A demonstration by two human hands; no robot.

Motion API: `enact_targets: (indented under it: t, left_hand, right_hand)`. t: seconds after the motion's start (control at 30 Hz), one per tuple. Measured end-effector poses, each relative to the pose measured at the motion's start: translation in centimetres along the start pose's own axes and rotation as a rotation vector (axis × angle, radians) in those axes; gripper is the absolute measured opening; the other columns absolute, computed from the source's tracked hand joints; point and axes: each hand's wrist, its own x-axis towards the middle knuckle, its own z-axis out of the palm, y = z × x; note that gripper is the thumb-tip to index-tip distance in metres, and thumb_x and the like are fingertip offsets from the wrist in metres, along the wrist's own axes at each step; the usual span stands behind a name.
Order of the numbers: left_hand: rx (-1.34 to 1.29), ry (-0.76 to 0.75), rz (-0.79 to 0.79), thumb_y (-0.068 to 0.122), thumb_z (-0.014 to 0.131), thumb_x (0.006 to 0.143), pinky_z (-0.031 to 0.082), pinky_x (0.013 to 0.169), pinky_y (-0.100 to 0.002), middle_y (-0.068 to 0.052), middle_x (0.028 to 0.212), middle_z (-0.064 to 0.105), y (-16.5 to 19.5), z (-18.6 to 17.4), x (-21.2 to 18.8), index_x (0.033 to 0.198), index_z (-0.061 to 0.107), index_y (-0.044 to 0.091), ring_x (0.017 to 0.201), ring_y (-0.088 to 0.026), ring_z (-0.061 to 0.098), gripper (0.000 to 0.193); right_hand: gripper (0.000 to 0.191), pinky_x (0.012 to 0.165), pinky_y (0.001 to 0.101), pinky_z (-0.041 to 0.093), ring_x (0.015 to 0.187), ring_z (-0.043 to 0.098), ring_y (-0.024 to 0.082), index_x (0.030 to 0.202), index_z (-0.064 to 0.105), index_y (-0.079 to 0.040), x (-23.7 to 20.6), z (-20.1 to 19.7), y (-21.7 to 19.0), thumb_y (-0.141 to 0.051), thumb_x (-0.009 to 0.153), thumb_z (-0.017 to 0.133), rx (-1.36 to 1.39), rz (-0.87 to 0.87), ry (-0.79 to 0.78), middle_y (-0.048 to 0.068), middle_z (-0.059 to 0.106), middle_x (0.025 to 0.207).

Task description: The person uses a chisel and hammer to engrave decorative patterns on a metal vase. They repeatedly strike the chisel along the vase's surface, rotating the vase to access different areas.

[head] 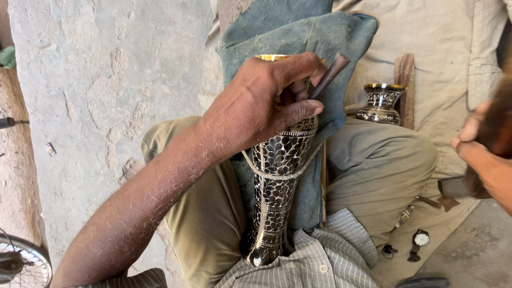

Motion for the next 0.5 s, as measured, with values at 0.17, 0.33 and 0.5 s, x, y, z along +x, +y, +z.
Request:
enact_targets:
  t: [0.17, 0.33, 0.5]
  left_hand:
    - [0.031, 0.055, 0.065, 0.017, 0.082, 0.096, 0.054, 0.062, -0.036, -0.007, 0.081, 0.066, 0.6, 0.3, -0.3, 0.131, 0.064, 0.005, 0.07, -0.016, 0.066, 0.042]
    - [0.006, 0.051, 0.025, 0.019, 0.081, 0.094, 0.056, 0.062, -0.037, -0.008, 0.08, 0.065, 0.4, 0.5, -0.3, 0.134, 0.064, 0.005, 0.069, -0.018, 0.065, 0.045]
    - [0.05, 0.06, 0.076, 0.018, 0.081, 0.096, 0.055, 0.063, -0.039, -0.007, 0.078, 0.065, 0.0, 0.7, 0.0, 0.133, 0.065, 0.004, 0.069, -0.019, 0.066, 0.043]
  right_hand:
    - [0.017, 0.083, 0.0349, 0.055, 0.089, 0.063, 0.019, 0.108, 0.061, 0.002, 1.3, -0.2, 0.4, -0.013, 0.114, 0.067, 0.072, -0.096, 0.082, 0.011, 0.063, 0.098]
    - [0.016, 0.083, 0.0336, 0.055, 0.09, 0.065, 0.019, 0.115, 0.06, 0.002, 1.5, -0.4, -2.3, -0.008, 0.108, 0.07, -0.089, 0.011, 0.043, 0.01, 0.063, 0.097]
    - [0.033, 0.076, 0.0287, 0.055, 0.085, 0.066, 0.013, 0.128, 0.056, -0.002, 0.1, -1.7, -6.2, 0.0, 0.098, 0.069, 0.054, -0.269, 0.162, 0.006, 0.064, 0.094]
